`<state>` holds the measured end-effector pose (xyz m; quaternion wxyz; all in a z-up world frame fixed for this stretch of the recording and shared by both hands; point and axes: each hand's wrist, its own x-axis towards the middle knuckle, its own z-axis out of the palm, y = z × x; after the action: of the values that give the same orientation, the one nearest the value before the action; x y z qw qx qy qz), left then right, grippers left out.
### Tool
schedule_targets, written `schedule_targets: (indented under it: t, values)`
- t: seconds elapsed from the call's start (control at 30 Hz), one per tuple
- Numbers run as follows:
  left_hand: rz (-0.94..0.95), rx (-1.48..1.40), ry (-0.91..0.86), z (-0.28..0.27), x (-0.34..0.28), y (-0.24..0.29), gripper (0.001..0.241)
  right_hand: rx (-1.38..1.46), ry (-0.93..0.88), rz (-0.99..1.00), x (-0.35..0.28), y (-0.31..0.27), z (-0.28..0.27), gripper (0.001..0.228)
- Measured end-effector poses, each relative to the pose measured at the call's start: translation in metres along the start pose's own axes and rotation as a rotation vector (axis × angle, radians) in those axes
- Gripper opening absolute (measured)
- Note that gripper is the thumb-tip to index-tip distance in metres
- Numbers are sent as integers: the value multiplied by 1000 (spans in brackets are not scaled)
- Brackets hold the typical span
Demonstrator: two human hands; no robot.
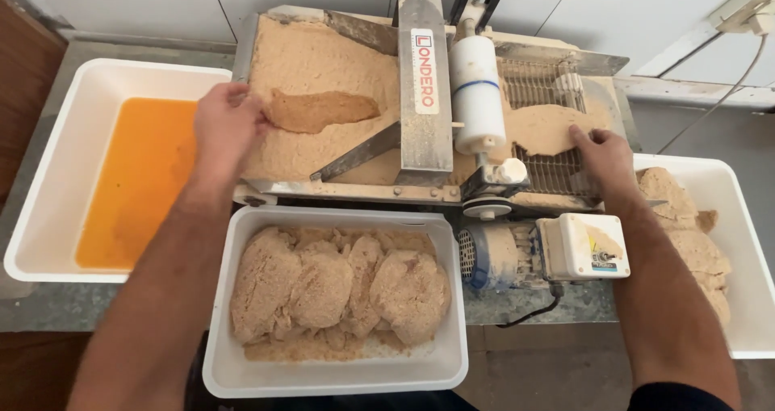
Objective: The person is breading chicken breasts by dipping them in an egg wash and then placing them onto a breading machine's conveyor belt, finally collecting the breaded pieces into a bin.
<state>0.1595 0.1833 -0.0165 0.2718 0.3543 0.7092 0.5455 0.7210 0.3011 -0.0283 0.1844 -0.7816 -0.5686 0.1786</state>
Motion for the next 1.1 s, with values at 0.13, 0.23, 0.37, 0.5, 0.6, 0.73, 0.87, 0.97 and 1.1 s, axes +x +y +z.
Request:
schedule_targets:
  t: [0.13, 0.23, 0.37, 0.5, 0.6, 0.73, 0.87, 0.97, 1.1]
  values:
    - [102, 317, 4, -43, -57, 42, 44, 43, 5, 21, 20, -5, 2, 84]
    - [32, 238, -78, -59, -119, 78, 45, 273, 77, 180, 58, 16, 1, 48]
    - [-245, 268, -145, -77, -181, 84, 44, 188, 308, -84, 63, 2, -18, 21]
    - [-359, 88, -119, -87, -215, 48, 30, 64, 301, -277, 29, -64, -60, 15]
    - [-411, 136, -136, -87, -230, 38, 27, 195, 227, -375, -7, -115, -79, 18]
    - [-276, -144, -178, -73, -240, -19, 23, 221, 199, -517, -30, -155, -61, 12]
    - [-265, -191, -226, -62, -241, -25, 22, 418, -1, -264, -59, -177, -61, 11]
    - [-191, -237, -227, -56, -245, -35, 20, 573, 106, -308, -37, -133, -74, 17]
    - [-153, -245, -298, -57, -242, -65, 24, 667, 245, -355, -37, -62, -132, 16]
